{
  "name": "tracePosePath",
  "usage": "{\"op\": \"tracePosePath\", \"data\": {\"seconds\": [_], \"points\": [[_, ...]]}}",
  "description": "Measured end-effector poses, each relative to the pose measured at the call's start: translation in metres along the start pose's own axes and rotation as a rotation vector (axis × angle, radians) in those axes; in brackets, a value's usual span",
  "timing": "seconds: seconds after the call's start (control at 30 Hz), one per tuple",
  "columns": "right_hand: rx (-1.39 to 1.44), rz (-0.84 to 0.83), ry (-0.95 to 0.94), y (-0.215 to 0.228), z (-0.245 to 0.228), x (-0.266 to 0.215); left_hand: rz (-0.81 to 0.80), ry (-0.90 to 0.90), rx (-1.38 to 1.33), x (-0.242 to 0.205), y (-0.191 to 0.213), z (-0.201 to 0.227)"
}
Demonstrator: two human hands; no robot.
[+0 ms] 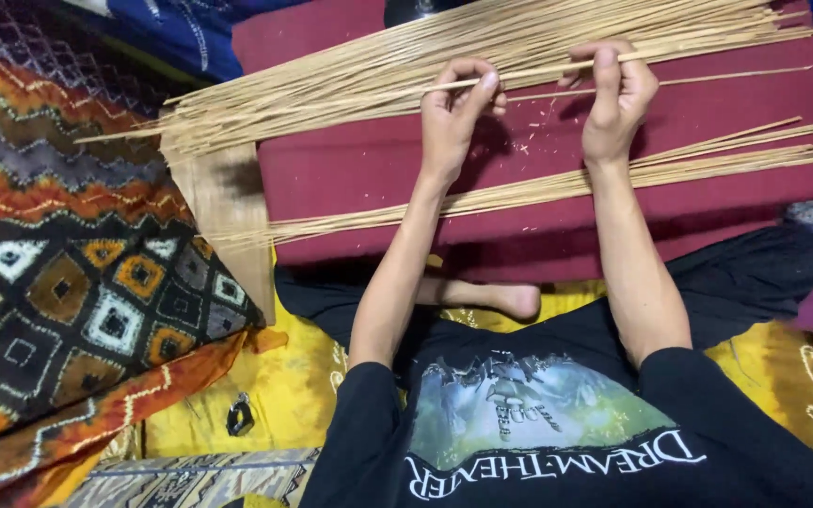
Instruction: Picking up individual thin wooden sticks from a pile and aligning them into a bundle.
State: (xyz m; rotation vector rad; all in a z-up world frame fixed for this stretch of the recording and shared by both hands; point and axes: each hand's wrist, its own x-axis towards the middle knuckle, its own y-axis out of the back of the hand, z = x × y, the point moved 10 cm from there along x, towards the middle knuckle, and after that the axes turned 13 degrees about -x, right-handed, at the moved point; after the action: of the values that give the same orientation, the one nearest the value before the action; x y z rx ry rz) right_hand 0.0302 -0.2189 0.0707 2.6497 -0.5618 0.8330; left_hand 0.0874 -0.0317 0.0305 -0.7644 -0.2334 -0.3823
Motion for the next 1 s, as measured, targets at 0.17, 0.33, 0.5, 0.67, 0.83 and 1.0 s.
{"op": "tracePosePath", "data": {"seconds": [0.17, 0.33, 0.5, 0.67, 0.83, 1.0], "points": [[0.256, 0.033, -0.254, 0.005, 0.040, -0.002, 0.057, 0.028, 0.021, 0.000, 0.003, -0.001], [0.435, 0.026, -0.322, 0.007, 0.051, -0.003, 0.006, -0.021, 0.053, 0.003, 0.000, -0.001], [0.516, 0.028, -0.389, 0.009, 0.057, -0.006, 0.071, -0.033, 0.043, -0.001, 0.002, 0.006], [0.556, 0.033, -0.407, 0.012, 0.062, -0.005, 0.096, -0.060, 0.001, 0.000, 0.007, 0.007], [0.589, -0.017, -0.401, 0.005, 0.062, -0.005, 0.095, -0.045, 0.016, 0.001, 0.008, 0.006], [0.602, -0.020, -0.407, 0.004, 0.062, -0.006, 0.058, 0.030, 0.096, -0.001, -0.002, 0.002]]}}
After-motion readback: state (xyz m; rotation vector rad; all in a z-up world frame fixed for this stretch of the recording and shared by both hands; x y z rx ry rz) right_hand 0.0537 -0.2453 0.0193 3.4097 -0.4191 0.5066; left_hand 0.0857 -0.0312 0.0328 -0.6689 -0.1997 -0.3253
